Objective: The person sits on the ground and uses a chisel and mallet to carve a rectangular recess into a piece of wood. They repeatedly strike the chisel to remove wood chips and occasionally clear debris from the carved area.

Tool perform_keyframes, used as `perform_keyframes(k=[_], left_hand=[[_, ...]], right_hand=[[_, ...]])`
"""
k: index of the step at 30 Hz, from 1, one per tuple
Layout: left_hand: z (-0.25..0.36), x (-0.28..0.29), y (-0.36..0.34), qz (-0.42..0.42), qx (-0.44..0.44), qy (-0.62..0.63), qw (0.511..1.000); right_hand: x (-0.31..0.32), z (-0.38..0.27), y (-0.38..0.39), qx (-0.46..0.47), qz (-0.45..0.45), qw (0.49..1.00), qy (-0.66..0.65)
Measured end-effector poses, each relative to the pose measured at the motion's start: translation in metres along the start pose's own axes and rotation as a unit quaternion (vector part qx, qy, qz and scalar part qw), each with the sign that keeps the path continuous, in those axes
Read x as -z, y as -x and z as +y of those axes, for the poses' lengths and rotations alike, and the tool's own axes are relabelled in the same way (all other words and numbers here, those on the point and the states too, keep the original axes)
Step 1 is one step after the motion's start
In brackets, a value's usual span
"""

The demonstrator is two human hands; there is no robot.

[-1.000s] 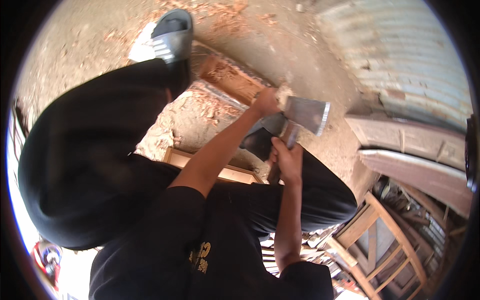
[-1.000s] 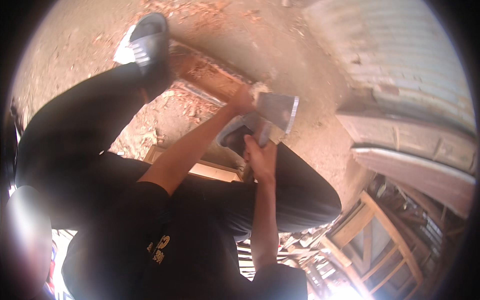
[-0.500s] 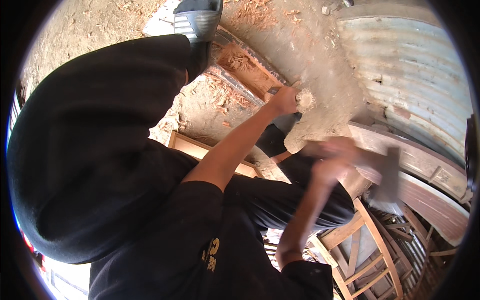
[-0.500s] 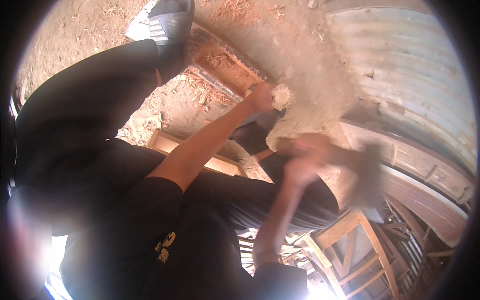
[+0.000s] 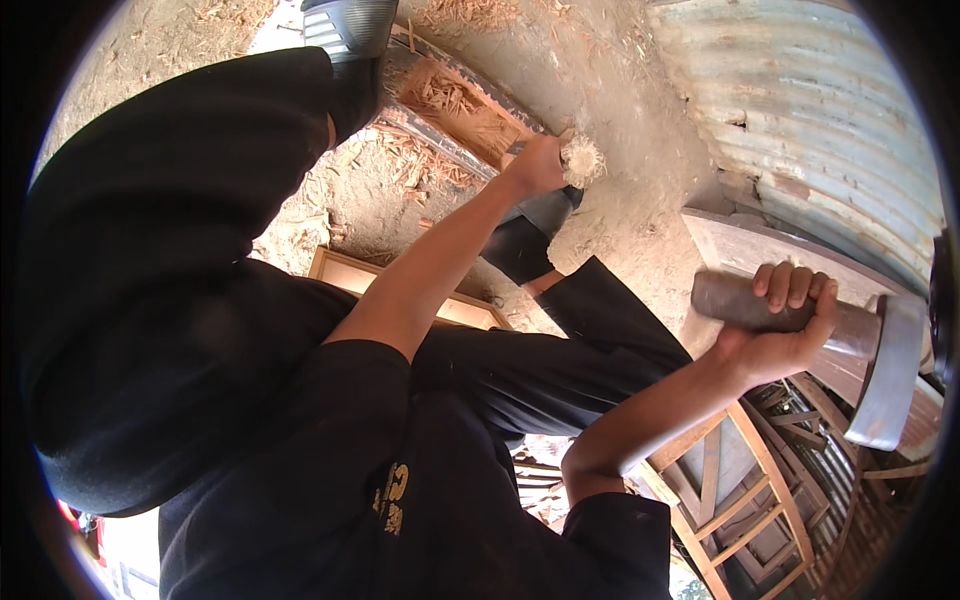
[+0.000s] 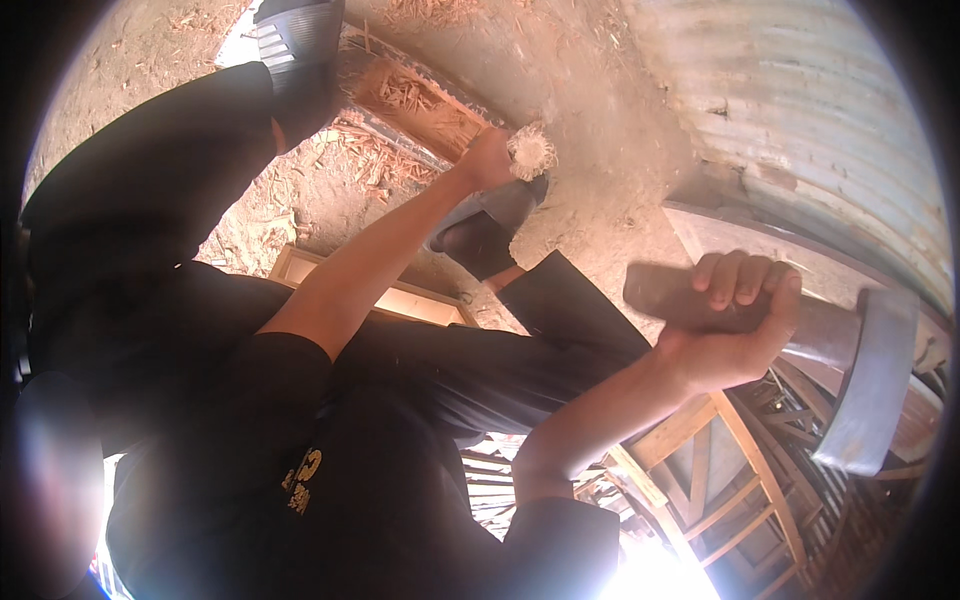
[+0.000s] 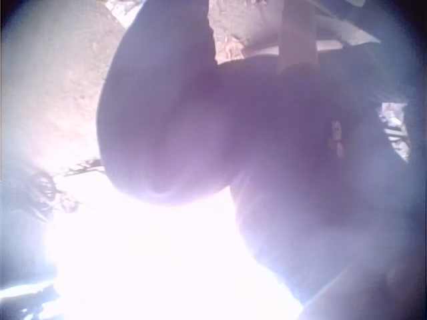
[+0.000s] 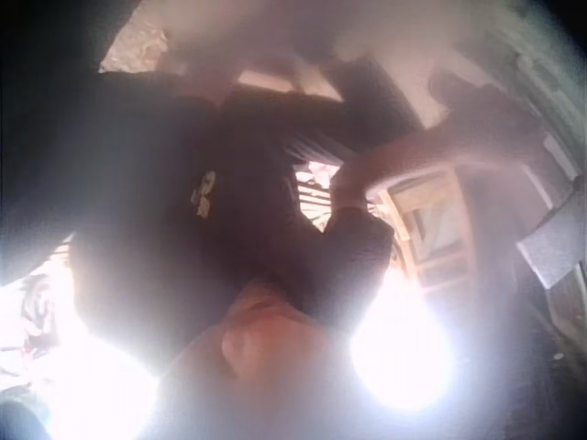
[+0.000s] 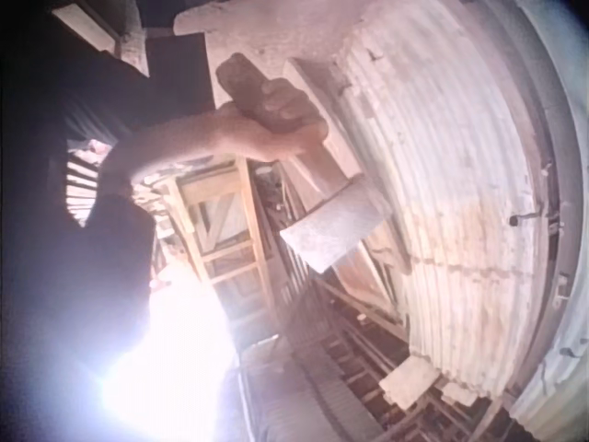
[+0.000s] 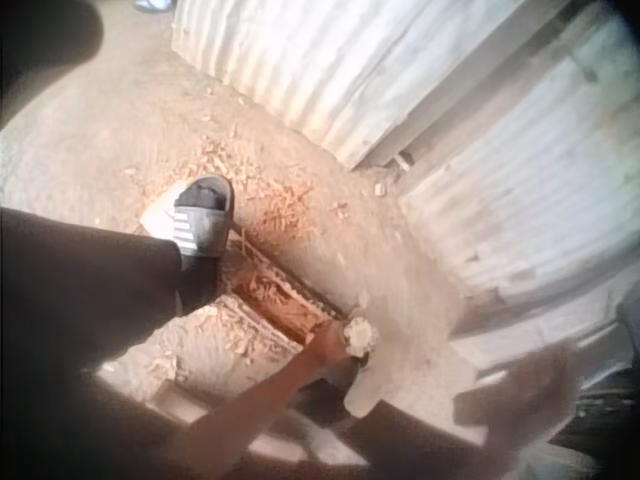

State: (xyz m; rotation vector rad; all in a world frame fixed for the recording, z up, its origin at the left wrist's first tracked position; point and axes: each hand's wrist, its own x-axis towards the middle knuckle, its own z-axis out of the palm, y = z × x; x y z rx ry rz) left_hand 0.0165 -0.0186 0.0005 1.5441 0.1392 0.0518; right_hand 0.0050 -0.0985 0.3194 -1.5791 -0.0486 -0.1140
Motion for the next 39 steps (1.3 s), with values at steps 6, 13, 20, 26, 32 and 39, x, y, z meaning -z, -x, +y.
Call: perform_keyframes(k=[6, 13, 20, 26, 32, 39], left_hand=[[-0.009, -0.013, -0.001, 0.007, -0.031, 0.015, 0.999], [-0.035, -0.009, -0.010, 0.006, -0.016, -0.003, 1.000], [-0.021, -0.016, -0.002, -0.010, -0.024, -0.004, 1.000], [-0.040, -0.028, -0.012, -0.002, -0.020, -0.058, 0.998], [-0.023, -0.013, -0.001, -0.001, -0.015, -0.023, 1.000], [-0.017, -0.009, -0.001, 0.018, -0.020, -0.033, 0.999]], right_hand=[[0.017, 0.162, 0.070, -0.441, -0.084, 0.866, 0.221], [0.001, 0.100, 0.051, -0.273, -0.019, 0.922, 0.274], [-0.003, -0.027, -0.017, 0.092, -0.010, 0.996, -0.005], [0.003, 0.145, 0.066, -0.444, -0.094, 0.857, 0.245], [0.003, 0.109, 0.054, -0.346, -0.103, 0.913, 0.192], [-0.011, -0.022, -0.007, -0.002, 0.025, 1.000, 0.008]])
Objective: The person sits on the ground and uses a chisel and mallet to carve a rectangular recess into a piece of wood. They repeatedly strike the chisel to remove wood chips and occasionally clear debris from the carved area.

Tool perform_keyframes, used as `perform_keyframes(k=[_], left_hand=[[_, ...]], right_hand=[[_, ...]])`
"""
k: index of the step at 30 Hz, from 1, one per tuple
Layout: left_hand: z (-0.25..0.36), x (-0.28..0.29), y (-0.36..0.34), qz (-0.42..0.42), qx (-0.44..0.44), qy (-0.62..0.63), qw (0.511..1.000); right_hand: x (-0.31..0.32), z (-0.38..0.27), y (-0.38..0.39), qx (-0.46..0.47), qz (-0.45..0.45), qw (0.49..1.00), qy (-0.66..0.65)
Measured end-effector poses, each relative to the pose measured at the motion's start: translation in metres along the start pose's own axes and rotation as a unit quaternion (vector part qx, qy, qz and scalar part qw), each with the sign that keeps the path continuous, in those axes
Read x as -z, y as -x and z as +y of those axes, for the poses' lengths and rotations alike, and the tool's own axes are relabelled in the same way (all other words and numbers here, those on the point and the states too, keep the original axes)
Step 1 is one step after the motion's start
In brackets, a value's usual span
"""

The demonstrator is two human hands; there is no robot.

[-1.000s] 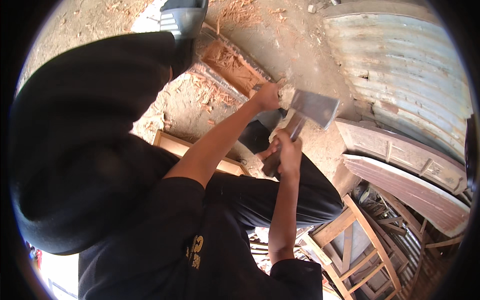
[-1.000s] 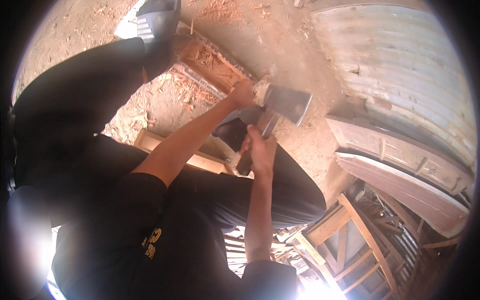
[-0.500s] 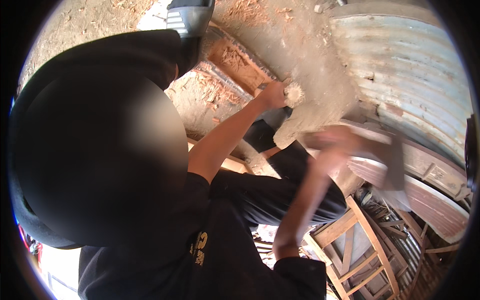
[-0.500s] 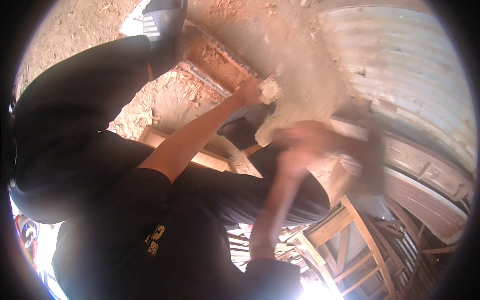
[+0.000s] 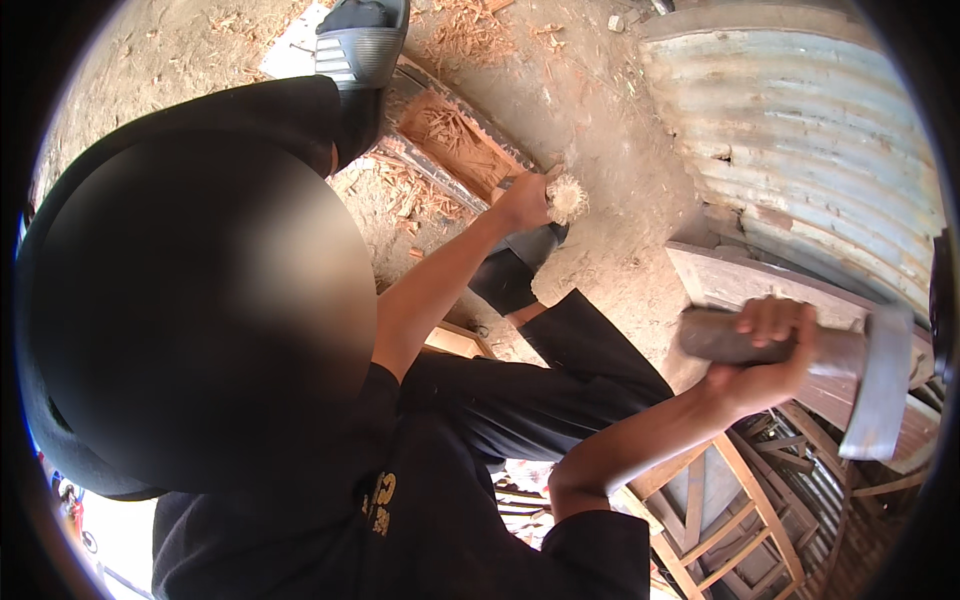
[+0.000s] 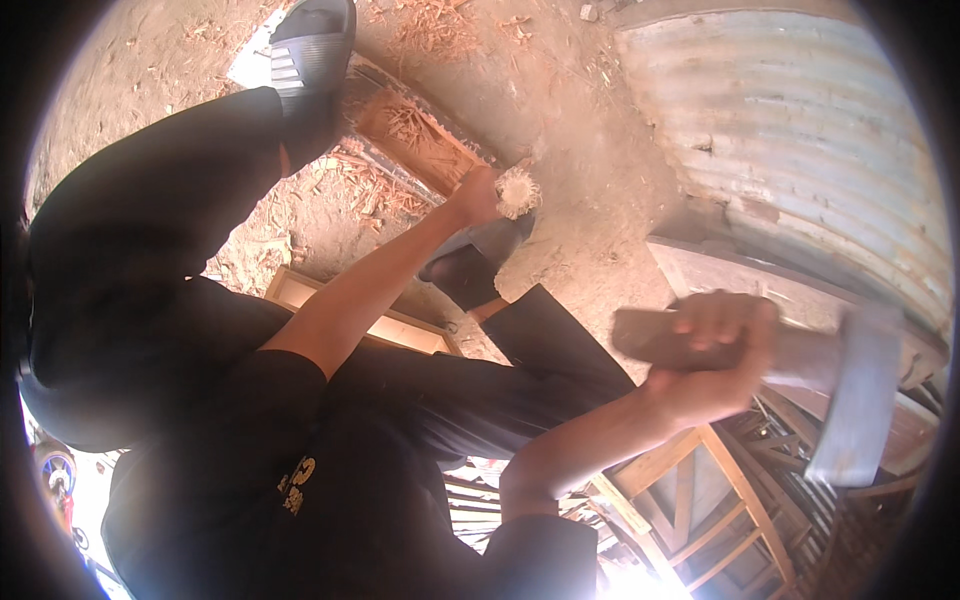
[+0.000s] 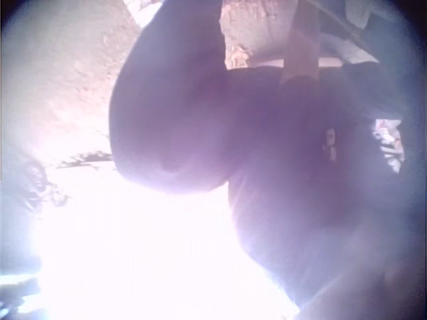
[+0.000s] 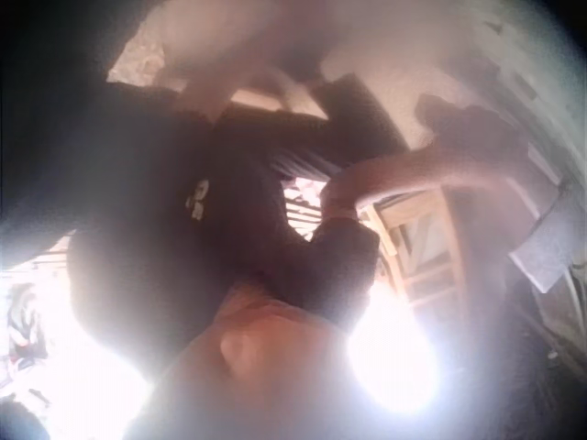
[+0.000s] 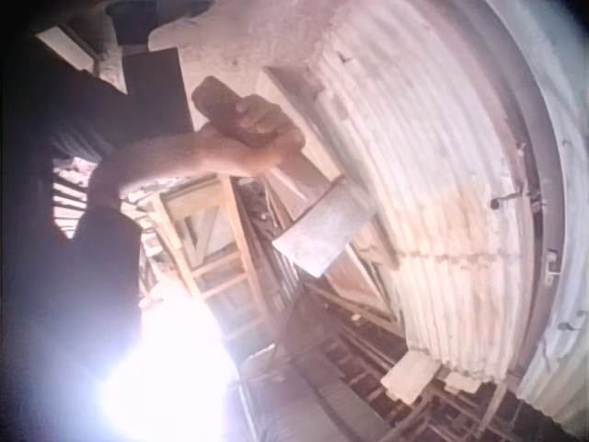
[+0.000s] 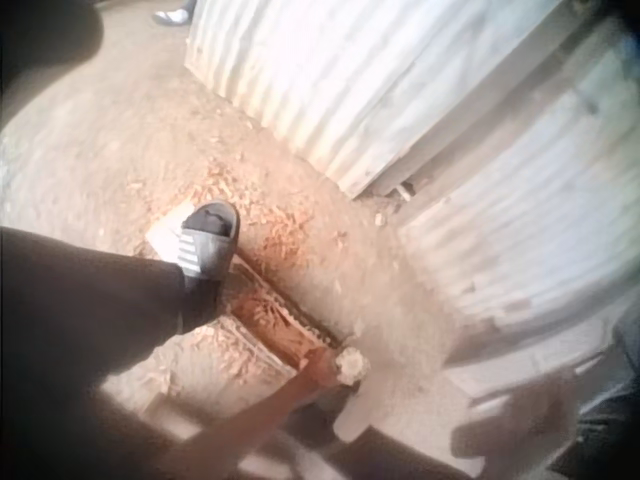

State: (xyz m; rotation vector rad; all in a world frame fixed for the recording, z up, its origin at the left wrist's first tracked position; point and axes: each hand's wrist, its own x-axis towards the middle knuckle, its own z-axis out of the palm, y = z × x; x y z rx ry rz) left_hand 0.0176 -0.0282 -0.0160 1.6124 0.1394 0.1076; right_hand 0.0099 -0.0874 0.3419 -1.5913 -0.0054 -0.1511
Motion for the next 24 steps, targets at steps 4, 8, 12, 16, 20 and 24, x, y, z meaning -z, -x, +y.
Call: perform_keyframes(k=[4, 8, 12, 16, 20, 24], left_hand=[[-0.006, 0.000, -0.003, -0.016, -0.023, 0.016, 0.999], [0.016, 0.007, 0.002, -0.007, -0.057, 0.028, 0.998], [0.026, 0.019, -0.001, -0.060, 0.040, 0.012, 0.997], [-0.010, 0.012, -0.014, 0.005, -0.016, 0.105, 0.994], [0.016, 0.008, -0.028, 0.065, -0.071, 0.172, 0.980], [0.012, 0.021, -0.040, -0.006, 0.042, 0.156, 0.987]], right_hand=[[0.009, 0.105, 0.023, 0.039, 0.205, 0.969, 0.130], [0.034, 0.175, 0.073, -0.454, -0.123, 0.864, 0.178], [0.046, 0.161, 0.080, -0.423, -0.133, 0.883, 0.155], [0.037, 0.160, 0.075, -0.456, -0.094, 0.881, 0.086], [0.058, 0.172, 0.063, -0.489, 0.006, 0.872, -0.001], [0.081, 0.182, 0.066, -0.511, 0.037, 0.850, -0.123]])
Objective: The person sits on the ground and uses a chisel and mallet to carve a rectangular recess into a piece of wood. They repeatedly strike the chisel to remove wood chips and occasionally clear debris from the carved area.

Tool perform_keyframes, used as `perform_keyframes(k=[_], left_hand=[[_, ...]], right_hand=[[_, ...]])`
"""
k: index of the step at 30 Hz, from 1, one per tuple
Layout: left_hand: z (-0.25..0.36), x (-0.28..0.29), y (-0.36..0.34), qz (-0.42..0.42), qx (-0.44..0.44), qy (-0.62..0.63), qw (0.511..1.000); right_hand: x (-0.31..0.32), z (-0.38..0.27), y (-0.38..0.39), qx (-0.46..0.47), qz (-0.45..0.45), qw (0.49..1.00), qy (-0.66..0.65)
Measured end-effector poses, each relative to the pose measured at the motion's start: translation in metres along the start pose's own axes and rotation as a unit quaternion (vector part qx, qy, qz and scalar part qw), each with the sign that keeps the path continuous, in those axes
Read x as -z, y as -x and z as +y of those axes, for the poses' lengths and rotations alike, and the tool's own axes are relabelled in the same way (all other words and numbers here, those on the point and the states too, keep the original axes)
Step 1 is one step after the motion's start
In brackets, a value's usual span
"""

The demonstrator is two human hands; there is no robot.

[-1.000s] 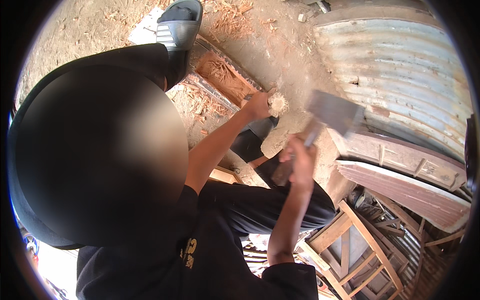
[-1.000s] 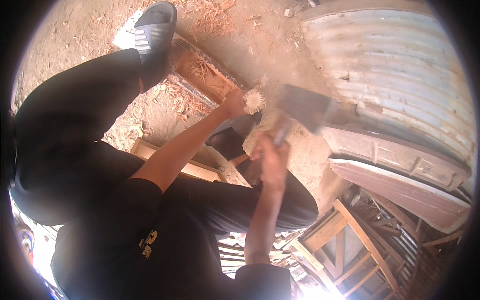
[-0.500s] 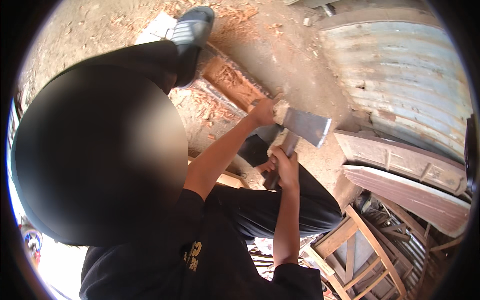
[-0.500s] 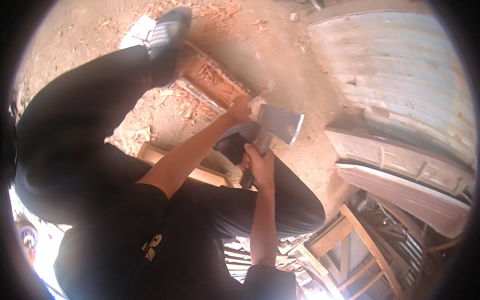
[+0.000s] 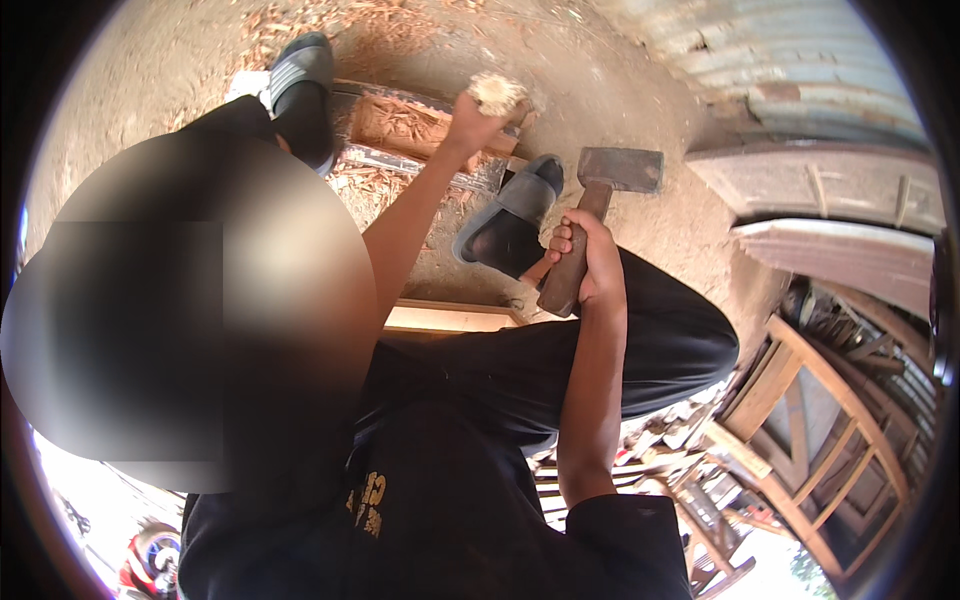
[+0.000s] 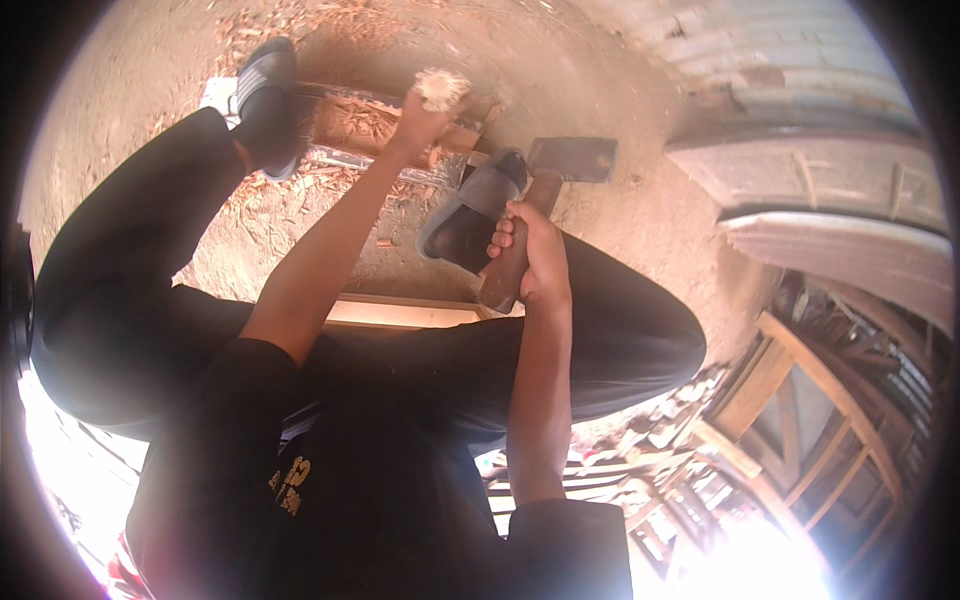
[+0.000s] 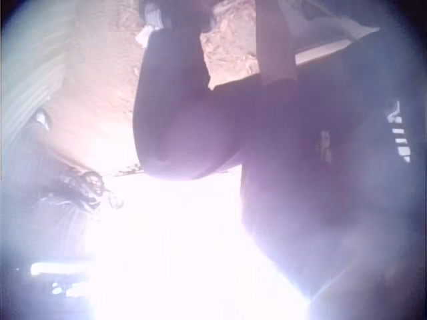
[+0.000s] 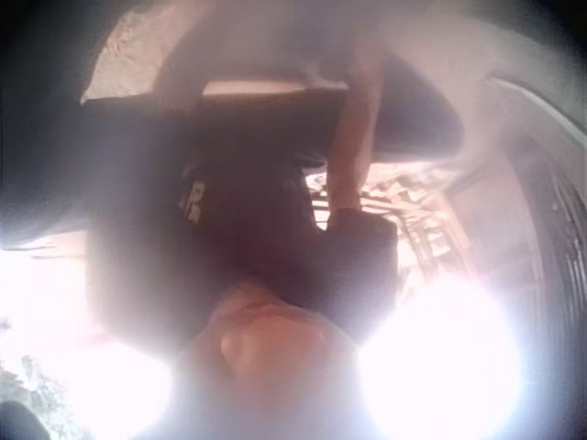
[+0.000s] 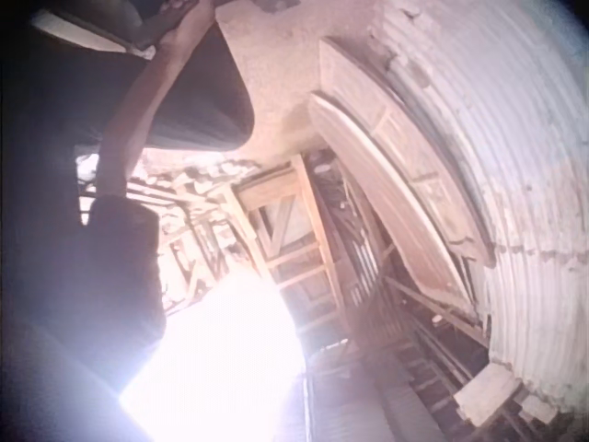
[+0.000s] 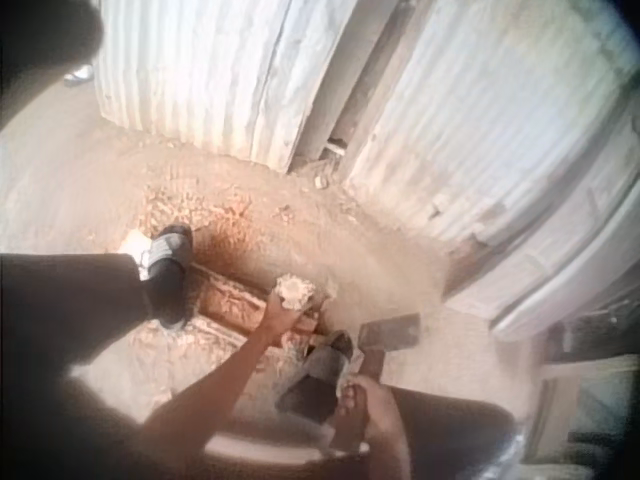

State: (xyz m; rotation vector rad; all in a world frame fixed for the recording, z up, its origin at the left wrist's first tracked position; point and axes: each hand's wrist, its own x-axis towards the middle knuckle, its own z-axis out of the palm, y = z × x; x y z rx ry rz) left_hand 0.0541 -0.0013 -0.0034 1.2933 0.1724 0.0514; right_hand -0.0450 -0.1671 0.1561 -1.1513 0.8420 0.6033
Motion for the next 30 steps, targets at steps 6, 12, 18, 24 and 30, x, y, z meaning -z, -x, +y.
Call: perform_keyframes(k=[6, 12, 18, 24, 30], left_hand=[[0.015, 0.010, -0.005, 0.102, 0.107, 0.171, 0.974], [0.018, 0.018, -0.004, 0.145, 0.071, -0.055, 0.985], [0.007, 0.016, 0.026, 0.050, 0.089, -0.007, 0.995], [0.001, 0.004, 0.040, 0.075, 0.119, 0.063, 0.988], [-0.004, 0.012, 0.032, 0.002, 0.065, 0.041, 0.997]], right_hand=[[0.011, -0.002, -0.003, 0.005, -0.019, 0.996, -0.081], [-0.002, -0.001, -0.004, -0.011, -0.065, 0.995, -0.077], [-0.003, 0.004, -0.004, -0.025, -0.072, 0.995, -0.068], [0.000, 0.004, -0.007, -0.023, -0.065, 0.994, -0.086], [0.001, 0.004, -0.006, -0.035, -0.051, 0.993, -0.101]])
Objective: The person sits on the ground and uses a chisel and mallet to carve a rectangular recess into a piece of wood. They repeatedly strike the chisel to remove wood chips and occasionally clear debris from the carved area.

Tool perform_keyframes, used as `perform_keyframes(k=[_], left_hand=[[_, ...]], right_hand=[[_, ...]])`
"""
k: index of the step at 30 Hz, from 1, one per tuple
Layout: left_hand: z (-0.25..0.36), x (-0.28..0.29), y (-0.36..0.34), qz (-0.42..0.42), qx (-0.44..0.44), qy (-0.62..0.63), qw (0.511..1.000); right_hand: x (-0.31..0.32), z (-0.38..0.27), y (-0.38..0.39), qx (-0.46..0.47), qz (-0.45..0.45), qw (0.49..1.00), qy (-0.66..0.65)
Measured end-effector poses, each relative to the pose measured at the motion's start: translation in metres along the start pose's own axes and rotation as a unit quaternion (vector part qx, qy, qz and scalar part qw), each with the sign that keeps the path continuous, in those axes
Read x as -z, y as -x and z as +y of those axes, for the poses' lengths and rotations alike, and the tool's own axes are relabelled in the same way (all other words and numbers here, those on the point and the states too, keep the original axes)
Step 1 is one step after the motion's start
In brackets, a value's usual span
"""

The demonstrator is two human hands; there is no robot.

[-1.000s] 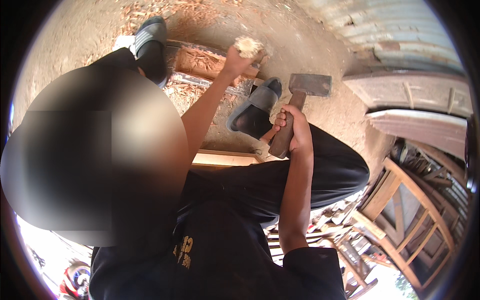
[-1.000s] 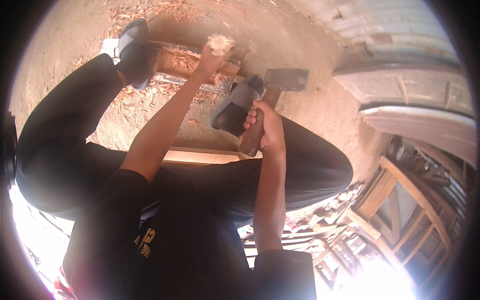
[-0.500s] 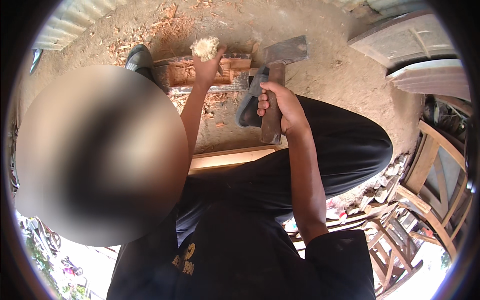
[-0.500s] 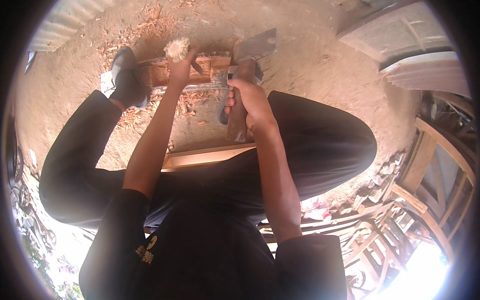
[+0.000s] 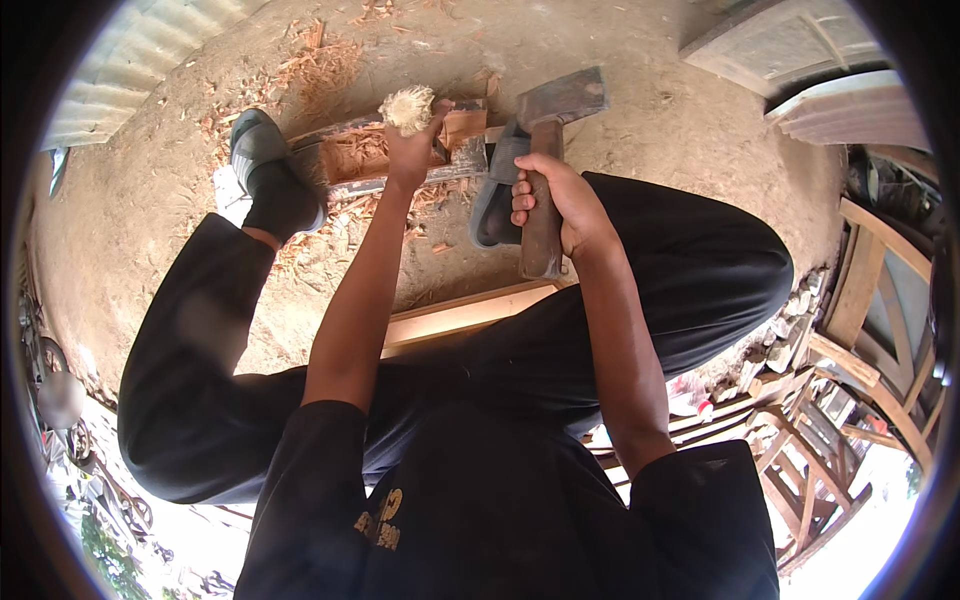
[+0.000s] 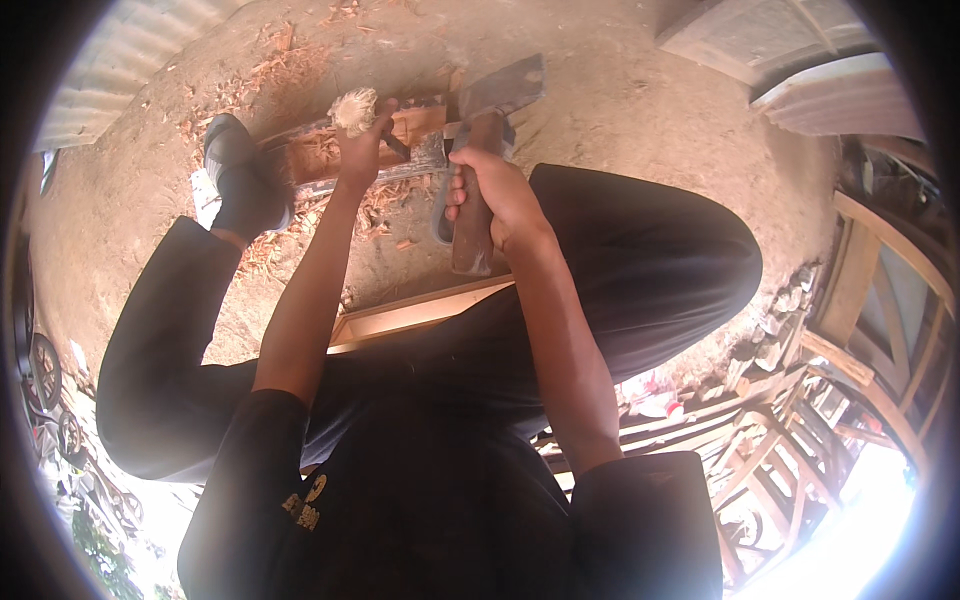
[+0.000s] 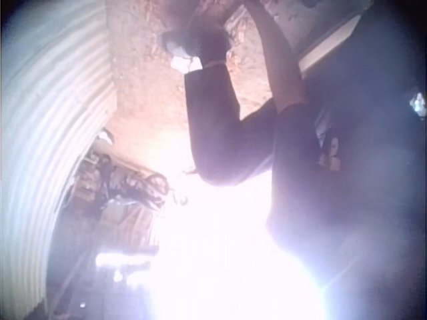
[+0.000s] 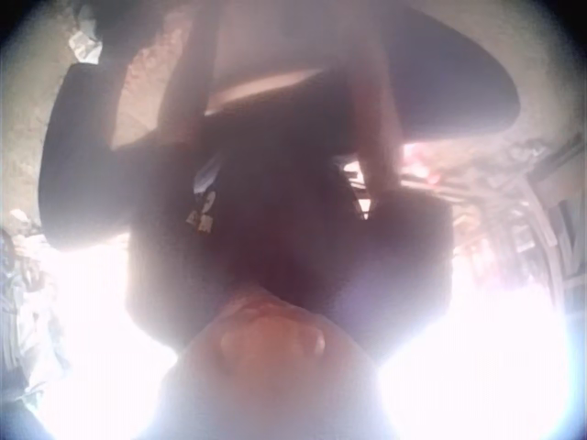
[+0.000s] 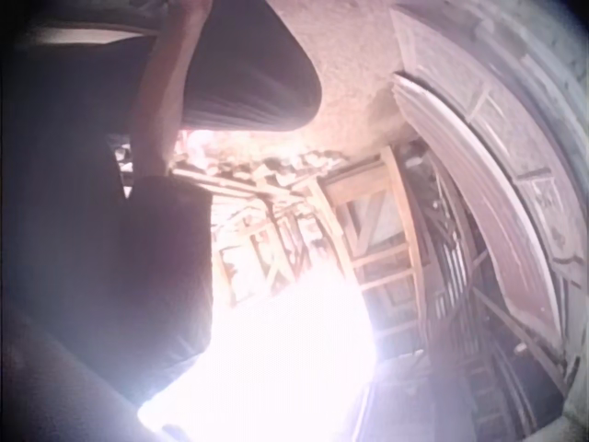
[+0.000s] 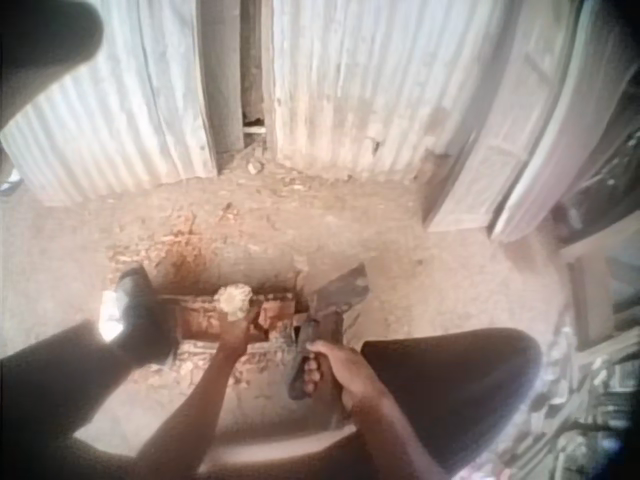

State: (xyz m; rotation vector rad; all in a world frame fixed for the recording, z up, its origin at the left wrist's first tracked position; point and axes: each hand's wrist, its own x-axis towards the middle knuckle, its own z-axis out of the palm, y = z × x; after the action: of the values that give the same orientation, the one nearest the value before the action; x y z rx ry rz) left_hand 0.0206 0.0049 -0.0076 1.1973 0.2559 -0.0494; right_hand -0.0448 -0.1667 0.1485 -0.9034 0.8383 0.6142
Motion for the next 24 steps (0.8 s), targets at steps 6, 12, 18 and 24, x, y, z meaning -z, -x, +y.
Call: perform_keyframes(k=[6, 12, 18, 24], left_hand=[[-0.006, -0.022, 0.016, -0.030, -0.056, -0.070, 0.996], [-0.042, -0.008, 0.027, -0.016, -0.171, -0.182, 0.968], [-0.027, -0.021, 0.032, 0.029, -0.254, -0.134, 0.958], [-0.013, -0.031, 0.045, 0.066, -0.196, -0.021, 0.978]], right_hand=[[0.000, 0.005, -0.003, 0.001, -0.007, 0.999, 0.040], [-0.023, 0.021, 0.011, 0.074, 0.006, 0.980, 0.183], [-0.034, 0.032, 0.024, 0.161, 0.030, 0.944, 0.286], [-0.031, 0.064, 0.014, 0.146, 0.062, 0.899, 0.409]])
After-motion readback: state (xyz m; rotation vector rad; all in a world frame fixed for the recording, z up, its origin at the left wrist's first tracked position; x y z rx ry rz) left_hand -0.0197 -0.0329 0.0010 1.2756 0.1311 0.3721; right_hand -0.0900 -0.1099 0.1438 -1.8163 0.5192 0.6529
